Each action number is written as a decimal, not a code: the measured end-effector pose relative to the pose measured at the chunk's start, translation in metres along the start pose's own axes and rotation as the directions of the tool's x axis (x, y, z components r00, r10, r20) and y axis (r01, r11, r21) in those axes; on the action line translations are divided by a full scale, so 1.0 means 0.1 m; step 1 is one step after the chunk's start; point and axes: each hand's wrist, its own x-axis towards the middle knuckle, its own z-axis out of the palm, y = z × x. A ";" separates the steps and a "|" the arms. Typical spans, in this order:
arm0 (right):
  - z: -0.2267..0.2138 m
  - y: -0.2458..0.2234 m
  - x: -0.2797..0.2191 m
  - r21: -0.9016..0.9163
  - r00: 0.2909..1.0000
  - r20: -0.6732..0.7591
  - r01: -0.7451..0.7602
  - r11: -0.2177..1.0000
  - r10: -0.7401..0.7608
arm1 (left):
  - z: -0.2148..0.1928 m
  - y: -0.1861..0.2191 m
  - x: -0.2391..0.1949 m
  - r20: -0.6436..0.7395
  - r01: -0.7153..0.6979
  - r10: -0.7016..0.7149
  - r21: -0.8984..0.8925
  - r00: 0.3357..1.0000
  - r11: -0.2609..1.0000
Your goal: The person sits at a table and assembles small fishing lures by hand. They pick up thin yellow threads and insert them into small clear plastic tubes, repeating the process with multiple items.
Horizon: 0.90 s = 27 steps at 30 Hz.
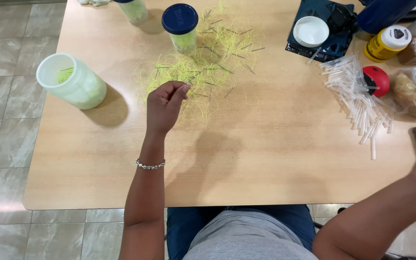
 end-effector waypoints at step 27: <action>2.29 1.25 -0.97 -0.435 0.662 0.741 0.600 0.672 -0.111 | 0.93 -0.06 -0.49 0.555 0.296 -0.183 -0.120 0.812 0.948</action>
